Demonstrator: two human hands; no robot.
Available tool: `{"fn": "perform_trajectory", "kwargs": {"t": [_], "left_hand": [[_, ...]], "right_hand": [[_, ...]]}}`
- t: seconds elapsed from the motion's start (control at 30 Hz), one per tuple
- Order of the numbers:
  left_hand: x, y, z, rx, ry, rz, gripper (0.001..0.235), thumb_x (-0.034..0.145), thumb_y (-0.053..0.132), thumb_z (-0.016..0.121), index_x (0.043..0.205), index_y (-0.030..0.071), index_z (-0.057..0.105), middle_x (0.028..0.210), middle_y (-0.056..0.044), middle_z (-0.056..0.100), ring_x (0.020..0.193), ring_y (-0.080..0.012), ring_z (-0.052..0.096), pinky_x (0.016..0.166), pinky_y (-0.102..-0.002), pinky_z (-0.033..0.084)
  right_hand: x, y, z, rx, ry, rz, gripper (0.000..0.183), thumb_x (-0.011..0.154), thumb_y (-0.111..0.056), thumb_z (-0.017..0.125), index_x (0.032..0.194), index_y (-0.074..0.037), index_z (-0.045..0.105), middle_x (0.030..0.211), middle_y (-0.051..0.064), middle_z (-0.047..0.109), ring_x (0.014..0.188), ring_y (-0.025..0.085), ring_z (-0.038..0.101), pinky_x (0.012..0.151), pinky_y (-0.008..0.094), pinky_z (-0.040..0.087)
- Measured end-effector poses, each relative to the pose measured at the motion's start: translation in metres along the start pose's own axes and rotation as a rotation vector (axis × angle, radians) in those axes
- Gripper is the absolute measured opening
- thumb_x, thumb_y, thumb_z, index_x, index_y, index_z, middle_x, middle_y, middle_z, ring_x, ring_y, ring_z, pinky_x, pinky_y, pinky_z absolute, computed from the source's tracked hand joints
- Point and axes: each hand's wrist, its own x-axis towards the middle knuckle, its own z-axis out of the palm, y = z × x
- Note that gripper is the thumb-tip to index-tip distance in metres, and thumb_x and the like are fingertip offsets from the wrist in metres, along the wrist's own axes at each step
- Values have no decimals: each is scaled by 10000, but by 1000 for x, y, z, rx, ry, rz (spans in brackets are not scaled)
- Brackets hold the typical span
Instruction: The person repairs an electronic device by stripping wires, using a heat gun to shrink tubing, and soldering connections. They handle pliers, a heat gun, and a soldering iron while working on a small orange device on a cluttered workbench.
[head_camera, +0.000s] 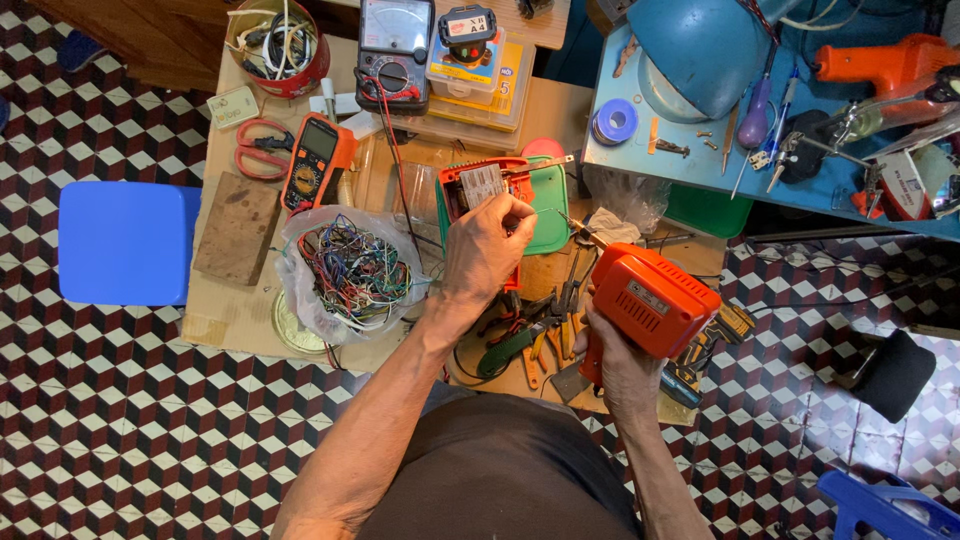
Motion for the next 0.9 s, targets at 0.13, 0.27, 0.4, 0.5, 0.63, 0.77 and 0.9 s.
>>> {"fn": "perform_trajectory", "kwargs": {"t": [0.13,0.27,0.4,0.5,0.63,0.77,0.9], "left_hand": [[0,1,-2,-26,-11,-25,100,917,162,733,940,68,705,908,-52,773,771,-155,761,665,-298,611],[-1,6,-5,-53,-16,-25,113,923,171,732,958,65,712,911,-58,773,766,-144,749,663,-291,602],[0,8,-11,-29,-7,13,139,936,178,738,993,51,733,909,-80,759,724,-157,720,646,-312,572],[-2,8,-15,21,-54,-3,164,935,203,737,1013,60,747,882,-77,744,671,-198,687,610,-334,544],[-6,14,-21,24,-60,89,137,966,188,722,1026,68,752,918,-99,719,759,-231,712,668,-352,545],[-6,16,-24,27,-107,97,130,970,186,714,1014,67,744,940,-95,726,787,-238,719,684,-350,548],[-6,19,-28,32,-131,158,127,965,171,717,1019,59,737,959,-100,727,827,-239,725,714,-344,562]], "right_hand": [[1,7,-6,-73,31,4,284,914,-222,710,1151,-71,666,787,55,725,635,131,707,594,298,633],[2,15,-18,-163,35,-59,294,924,-240,697,1155,-71,632,732,32,711,623,132,717,584,286,641],[0,22,-46,-637,177,-594,329,962,-185,728,1220,-18,611,922,78,700,794,190,709,686,315,610],[-5,32,-76,-1028,413,-688,313,938,-132,787,1186,-40,619,1068,137,674,938,281,688,759,385,569],[-7,54,-104,-1016,513,-344,435,878,-121,783,1234,-44,545,1096,143,668,967,334,691,819,452,541],[-1,99,-108,-973,524,-39,464,835,-102,758,1231,-58,521,1114,163,671,1002,427,670,854,541,501],[16,137,-97,-1011,550,-31,474,819,-87,739,1237,-46,518,1174,212,633,1032,467,646,846,555,503]]}}
